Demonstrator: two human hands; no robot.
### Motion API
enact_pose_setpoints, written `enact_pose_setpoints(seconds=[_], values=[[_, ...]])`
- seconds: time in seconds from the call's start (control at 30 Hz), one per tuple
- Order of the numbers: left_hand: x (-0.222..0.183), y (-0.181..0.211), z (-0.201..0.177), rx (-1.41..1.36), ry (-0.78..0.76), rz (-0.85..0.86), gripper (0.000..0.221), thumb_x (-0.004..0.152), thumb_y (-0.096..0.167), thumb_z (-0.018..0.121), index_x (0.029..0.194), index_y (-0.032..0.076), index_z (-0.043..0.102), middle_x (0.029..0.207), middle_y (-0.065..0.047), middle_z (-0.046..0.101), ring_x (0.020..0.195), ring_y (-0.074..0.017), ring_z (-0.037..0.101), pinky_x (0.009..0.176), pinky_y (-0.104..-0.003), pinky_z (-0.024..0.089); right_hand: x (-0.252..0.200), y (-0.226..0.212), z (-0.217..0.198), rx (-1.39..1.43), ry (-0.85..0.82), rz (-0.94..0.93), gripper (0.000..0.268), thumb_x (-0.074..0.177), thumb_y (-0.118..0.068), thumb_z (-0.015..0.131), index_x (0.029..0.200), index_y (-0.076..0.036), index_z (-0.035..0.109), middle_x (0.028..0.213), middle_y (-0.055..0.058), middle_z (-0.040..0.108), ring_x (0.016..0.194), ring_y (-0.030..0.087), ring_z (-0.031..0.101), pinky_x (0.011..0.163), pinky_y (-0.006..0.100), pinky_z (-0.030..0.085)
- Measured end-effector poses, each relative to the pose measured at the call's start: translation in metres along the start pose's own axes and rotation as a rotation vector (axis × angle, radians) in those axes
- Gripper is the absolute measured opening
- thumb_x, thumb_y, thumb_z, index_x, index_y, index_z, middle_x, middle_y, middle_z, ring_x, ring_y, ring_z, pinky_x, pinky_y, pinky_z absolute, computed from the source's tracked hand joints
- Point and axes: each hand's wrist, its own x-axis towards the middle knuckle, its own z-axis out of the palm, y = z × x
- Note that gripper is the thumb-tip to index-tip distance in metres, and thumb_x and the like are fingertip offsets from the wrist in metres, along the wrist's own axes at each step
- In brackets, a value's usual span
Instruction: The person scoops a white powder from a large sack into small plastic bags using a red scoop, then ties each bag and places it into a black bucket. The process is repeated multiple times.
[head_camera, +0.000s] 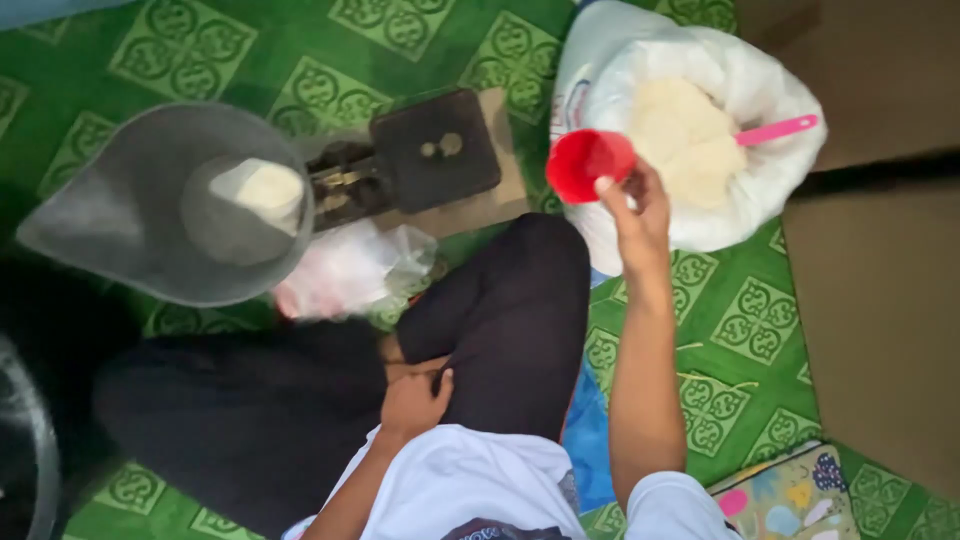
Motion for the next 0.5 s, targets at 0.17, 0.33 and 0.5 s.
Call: enact_pose_setpoints(seconds=[0.17, 0.33, 0.5], values=[[0.006, -0.007, 0.020, 0.061, 0.018, 0.002, 0.066, 0.091, 0.059, 0.035, 0.086, 0.004, 0.073, 0.077, -0.022, 0.070, 0.080, -0.0402, 0.070, 0.075, -0.051, 0.053, 0.025, -0.028, -0.045, -0.380, 0.241, 0.024, 0.078, 0.085, -0.036, 0.082, 0.142, -0.003, 0.040, 0.129, 0.018, 0.049, 0.111, 0.028, 0.056, 0.085, 0.041, 0.053], [0.006, -0.005, 0.019, 0.046, 0.069, 0.078, 0.051, 0.094, 0.050, 0.038, 0.091, 0.011, 0.071, 0.075, -0.021, 0.069, 0.073, -0.0435, 0.067, 0.068, -0.055, 0.050, 0.051, -0.043, -0.067, -0.707, 0.319, 0.027, 0.088, 0.076, -0.030, 0.088, 0.140, 0.002, 0.036, 0.127, 0.021, 0.045, 0.122, 0.037, 0.045, 0.096, 0.046, 0.047], [0.008, -0.002, 0.016, 0.064, 0.001, 0.016, 0.051, 0.093, 0.049, 0.038, 0.088, 0.011, 0.072, 0.079, -0.019, 0.071, 0.078, -0.0426, 0.067, 0.073, -0.053, 0.050, 0.075, -0.017, -0.080, -0.980, 0.283, 0.021, 0.099, 0.068, -0.031, 0.093, 0.141, 0.004, 0.035, 0.127, 0.022, 0.047, 0.116, 0.042, 0.046, 0.091, 0.052, 0.046]])
